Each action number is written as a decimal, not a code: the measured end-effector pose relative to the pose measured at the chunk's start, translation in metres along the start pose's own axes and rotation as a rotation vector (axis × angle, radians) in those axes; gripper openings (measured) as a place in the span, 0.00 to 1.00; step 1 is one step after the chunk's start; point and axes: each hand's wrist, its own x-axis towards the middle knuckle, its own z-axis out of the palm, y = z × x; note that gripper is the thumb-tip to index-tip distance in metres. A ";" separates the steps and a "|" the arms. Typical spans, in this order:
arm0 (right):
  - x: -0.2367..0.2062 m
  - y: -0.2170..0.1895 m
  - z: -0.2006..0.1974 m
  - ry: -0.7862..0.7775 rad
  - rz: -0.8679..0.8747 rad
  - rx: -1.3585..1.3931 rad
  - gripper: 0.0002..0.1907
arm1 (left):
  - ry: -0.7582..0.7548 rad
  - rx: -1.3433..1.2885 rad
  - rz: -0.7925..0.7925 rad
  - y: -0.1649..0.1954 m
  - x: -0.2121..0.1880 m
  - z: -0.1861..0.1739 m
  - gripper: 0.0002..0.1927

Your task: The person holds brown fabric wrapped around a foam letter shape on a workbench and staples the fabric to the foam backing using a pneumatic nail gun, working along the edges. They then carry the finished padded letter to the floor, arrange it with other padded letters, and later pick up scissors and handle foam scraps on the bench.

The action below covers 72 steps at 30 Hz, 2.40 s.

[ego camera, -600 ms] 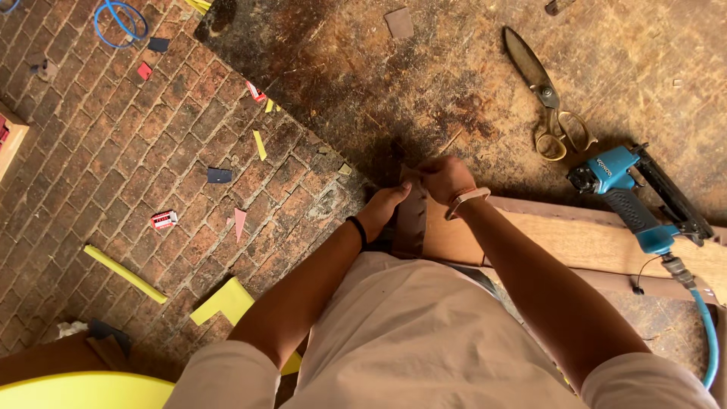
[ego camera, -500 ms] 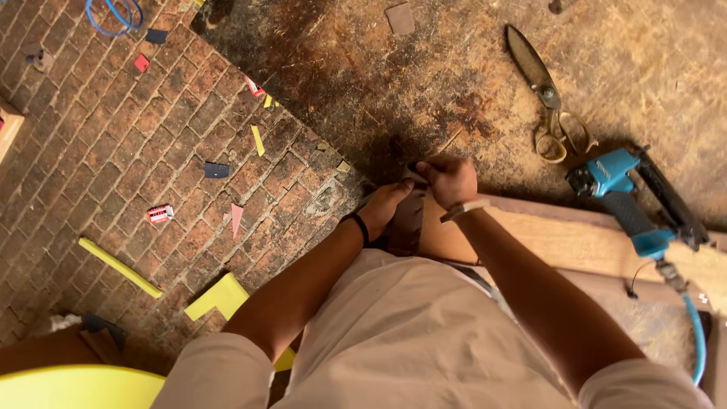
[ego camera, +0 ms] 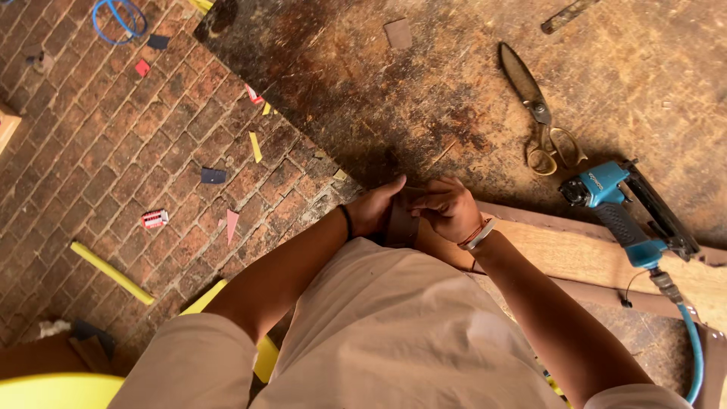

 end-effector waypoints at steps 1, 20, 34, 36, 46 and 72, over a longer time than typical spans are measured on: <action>0.000 -0.006 -0.003 0.009 -0.008 -0.047 0.11 | 0.046 0.054 -0.034 -0.001 0.013 0.004 0.19; -0.021 0.103 -0.307 -0.264 1.489 -0.611 0.41 | -0.010 0.419 -0.211 0.119 0.155 0.018 0.17; 0.191 0.020 -0.177 0.108 1.567 0.334 0.08 | -0.086 0.399 -0.305 0.193 0.233 -0.014 0.17; 0.210 0.028 -0.167 0.138 1.600 0.353 0.10 | -0.100 0.396 -0.296 0.203 0.233 -0.021 0.16; 0.251 0.038 -0.136 0.156 1.729 0.388 0.07 | -0.237 0.294 -0.151 0.225 0.220 -0.039 0.15; -0.110 0.077 -0.243 0.518 1.228 -0.890 0.40 | -0.103 0.010 -0.382 0.128 0.231 0.037 0.33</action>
